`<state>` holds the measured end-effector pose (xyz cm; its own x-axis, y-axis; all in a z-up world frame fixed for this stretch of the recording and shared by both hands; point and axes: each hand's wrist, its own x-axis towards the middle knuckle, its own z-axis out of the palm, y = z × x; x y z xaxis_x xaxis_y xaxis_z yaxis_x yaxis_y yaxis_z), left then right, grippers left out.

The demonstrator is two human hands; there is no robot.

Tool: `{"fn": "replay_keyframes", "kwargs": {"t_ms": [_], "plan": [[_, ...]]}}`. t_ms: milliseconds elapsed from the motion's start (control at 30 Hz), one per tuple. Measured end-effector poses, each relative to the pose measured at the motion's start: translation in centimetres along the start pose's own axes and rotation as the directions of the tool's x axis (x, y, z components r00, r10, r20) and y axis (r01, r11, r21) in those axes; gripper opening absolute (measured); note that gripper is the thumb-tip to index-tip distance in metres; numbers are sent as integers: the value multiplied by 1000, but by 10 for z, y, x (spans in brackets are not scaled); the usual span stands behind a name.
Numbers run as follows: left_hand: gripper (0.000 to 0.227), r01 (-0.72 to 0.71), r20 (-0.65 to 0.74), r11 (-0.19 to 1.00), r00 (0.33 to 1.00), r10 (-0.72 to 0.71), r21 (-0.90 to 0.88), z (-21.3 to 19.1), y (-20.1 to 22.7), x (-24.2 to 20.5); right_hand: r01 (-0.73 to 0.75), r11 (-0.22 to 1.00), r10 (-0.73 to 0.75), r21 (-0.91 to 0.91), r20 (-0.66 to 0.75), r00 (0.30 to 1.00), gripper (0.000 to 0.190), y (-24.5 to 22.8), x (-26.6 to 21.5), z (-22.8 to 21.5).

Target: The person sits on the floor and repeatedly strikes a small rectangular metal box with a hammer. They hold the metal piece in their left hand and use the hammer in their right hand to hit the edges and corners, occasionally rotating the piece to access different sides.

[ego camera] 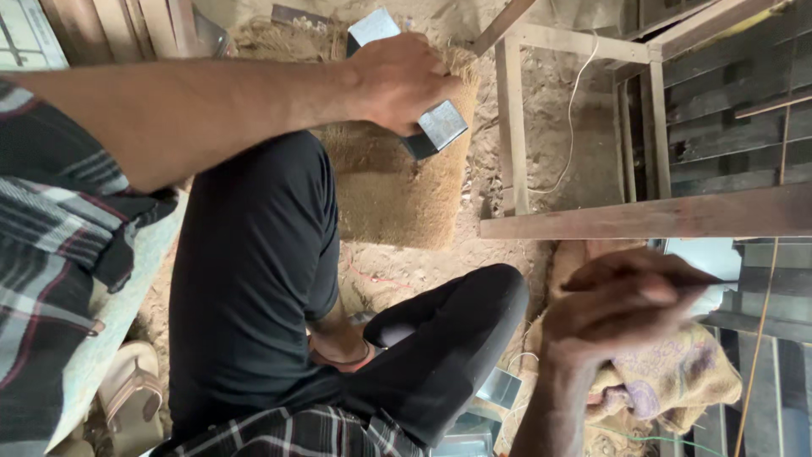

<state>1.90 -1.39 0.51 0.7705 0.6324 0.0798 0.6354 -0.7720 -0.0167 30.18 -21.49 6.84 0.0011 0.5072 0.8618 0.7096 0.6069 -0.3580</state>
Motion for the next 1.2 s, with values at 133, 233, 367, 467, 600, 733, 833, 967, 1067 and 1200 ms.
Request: {"fn": "replay_keyframes", "kwargs": {"t_ms": [133, 233, 367, 467, 600, 733, 833, 967, 1067, 1200], "plan": [[46, 38, 148, 999, 988, -38, 2, -7, -1, 5, 169, 966, -161, -194, 56, 985, 13, 9, -7, 20], [51, -52, -45, 998, 998, 50, -43, -9, -3, -3, 134, 900, 112, -415, 518, 848, 18, -6, -29, 32], [55, -104, -171, 994, 979, 108, 32, -2, -8, -5, 160, 914, 105, -373, 598, 795, 28, -24, -43, 24], [64, -83, -143, 995, 986, 91, 58, 2, -8, 1, -36, 909, 309, -416, 612, 728, 20, -20, -33, 19], [50, -48, -81, 998, 995, 51, 47, 3, -7, 1, -302, 878, 463, -370, 502, 730, 30, -5, -14, 14], [51, -39, -55, 999, 998, 39, -8, 2, -4, 0, -206, 976, 201, 72, 65, 977, 30, 7, -2, 6], [53, -34, -28, 999, 999, 34, -12, -1, -4, 0, -407, 691, 541, 598, -54, 839, 27, 8, -5, 20], [59, -74, -116, 996, 990, 79, 47, 0, -8, 1, 12, 967, 127, -254, 524, 843, 33, -8, -26, 52], [77, -73, -176, 993, 980, 88, 87, 14, -9, -1, -311, 856, 510, -413, 576, 639, 32, -34, -49, 40], [77, -80, -105, 996, 992, 76, -35, 20, -7, 8, -349, 879, 472, -325, 490, 733, 33, -63, -83, 22]]}}
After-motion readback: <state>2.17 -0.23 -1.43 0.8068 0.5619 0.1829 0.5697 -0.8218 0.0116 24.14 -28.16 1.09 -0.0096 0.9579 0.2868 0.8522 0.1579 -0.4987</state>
